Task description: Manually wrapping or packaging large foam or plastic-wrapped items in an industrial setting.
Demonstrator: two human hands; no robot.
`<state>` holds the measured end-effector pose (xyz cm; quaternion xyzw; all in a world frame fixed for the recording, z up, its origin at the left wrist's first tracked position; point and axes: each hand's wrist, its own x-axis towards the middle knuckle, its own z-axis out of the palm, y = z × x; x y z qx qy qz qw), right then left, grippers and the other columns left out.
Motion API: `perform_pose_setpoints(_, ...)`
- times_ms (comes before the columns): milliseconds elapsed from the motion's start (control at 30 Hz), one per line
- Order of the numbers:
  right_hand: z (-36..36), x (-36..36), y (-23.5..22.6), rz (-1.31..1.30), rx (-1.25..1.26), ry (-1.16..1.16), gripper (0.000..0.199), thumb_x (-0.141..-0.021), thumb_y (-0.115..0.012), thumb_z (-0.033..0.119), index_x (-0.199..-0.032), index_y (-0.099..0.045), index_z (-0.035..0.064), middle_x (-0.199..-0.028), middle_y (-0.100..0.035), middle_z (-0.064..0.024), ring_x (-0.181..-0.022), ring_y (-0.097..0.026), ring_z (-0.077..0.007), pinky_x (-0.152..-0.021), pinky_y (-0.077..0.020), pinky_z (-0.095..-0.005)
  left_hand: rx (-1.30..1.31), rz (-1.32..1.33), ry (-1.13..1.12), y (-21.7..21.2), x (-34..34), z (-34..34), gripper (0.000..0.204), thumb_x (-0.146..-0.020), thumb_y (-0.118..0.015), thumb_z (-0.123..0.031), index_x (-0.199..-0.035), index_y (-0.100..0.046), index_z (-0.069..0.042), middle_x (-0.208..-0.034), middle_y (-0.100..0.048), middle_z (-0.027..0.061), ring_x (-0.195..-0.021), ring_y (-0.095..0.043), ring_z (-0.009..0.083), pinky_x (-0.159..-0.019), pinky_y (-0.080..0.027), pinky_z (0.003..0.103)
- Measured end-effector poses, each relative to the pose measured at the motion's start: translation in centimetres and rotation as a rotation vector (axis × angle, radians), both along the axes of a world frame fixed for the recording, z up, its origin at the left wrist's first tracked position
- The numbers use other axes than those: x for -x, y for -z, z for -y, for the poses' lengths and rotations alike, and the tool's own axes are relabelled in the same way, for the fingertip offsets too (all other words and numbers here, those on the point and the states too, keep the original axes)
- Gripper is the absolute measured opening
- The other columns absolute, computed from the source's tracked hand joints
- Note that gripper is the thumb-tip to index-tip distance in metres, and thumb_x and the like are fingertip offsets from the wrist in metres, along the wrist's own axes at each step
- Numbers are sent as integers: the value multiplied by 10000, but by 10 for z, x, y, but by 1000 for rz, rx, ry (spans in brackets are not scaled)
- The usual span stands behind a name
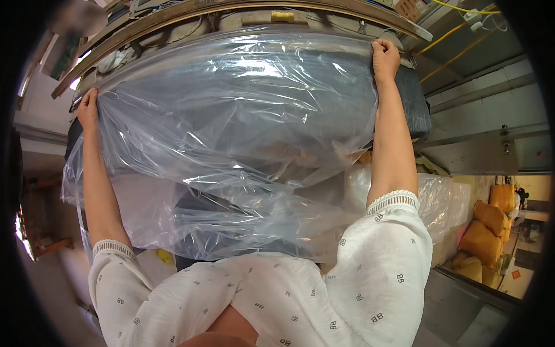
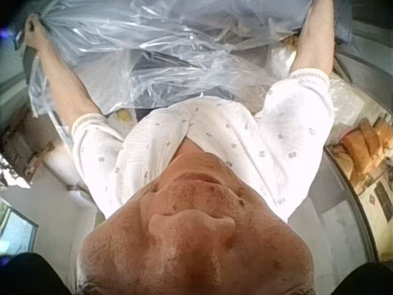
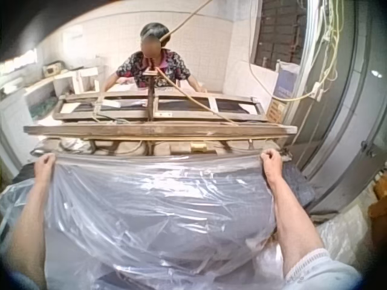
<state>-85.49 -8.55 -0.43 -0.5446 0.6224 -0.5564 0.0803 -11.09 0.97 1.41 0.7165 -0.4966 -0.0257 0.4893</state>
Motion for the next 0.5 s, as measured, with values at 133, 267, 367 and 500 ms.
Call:
perform_pose_setpoints(133, -1, 1, -4, -170, -74, 123, 234, -732, -662, 241, -838, -633, 35, -821, -572, -61, -765, -539, -191, -747, -428, -303, 56, -74, 43, 0, 6, 15, 312, -820, -634, -327, -957, -678, -50, -873, -649, 5, -810, -549, 82, -741, -408, 198)
perform_pose_setpoints(267, -6, -12, -6, -223, 30, 275, 379, -697, -680, 254, -922, -519, -4, -962, -445, -146, -900, -444, -264, -835, -370, -333, -16, 34, -56, -5, 12, 21, 315, -766, -675, -328, -804, -616, -21, -681, -527, -15, -653, -455, 90, -640, -392, 232)
perform_pose_setpoints(367, -4, -8, -6, -262, 25, 285, 430, -683, -691, 253, -912, -438, -8, -988, -393, -177, -944, -390, -296, -868, -336, -346, -35, 149, -123, 6, -5, 25, 341, -749, -682, -336, -763, -563, -17, -674, -479, -21, -646, -424, 92, -626, -380, 231)
perform_pose_setpoints(500, -2, -13, -10, -117, -2, 266, 391, -704, -677, 259, -857, -433, -5, -980, -400, -180, -958, -381, -298, -885, -318, -346, -45, -52, -32, 13, -40, 15, 320, -754, -678, -322, -758, -551, -28, -718, -474, -15, -675, -421, 88, -643, -373, 219)
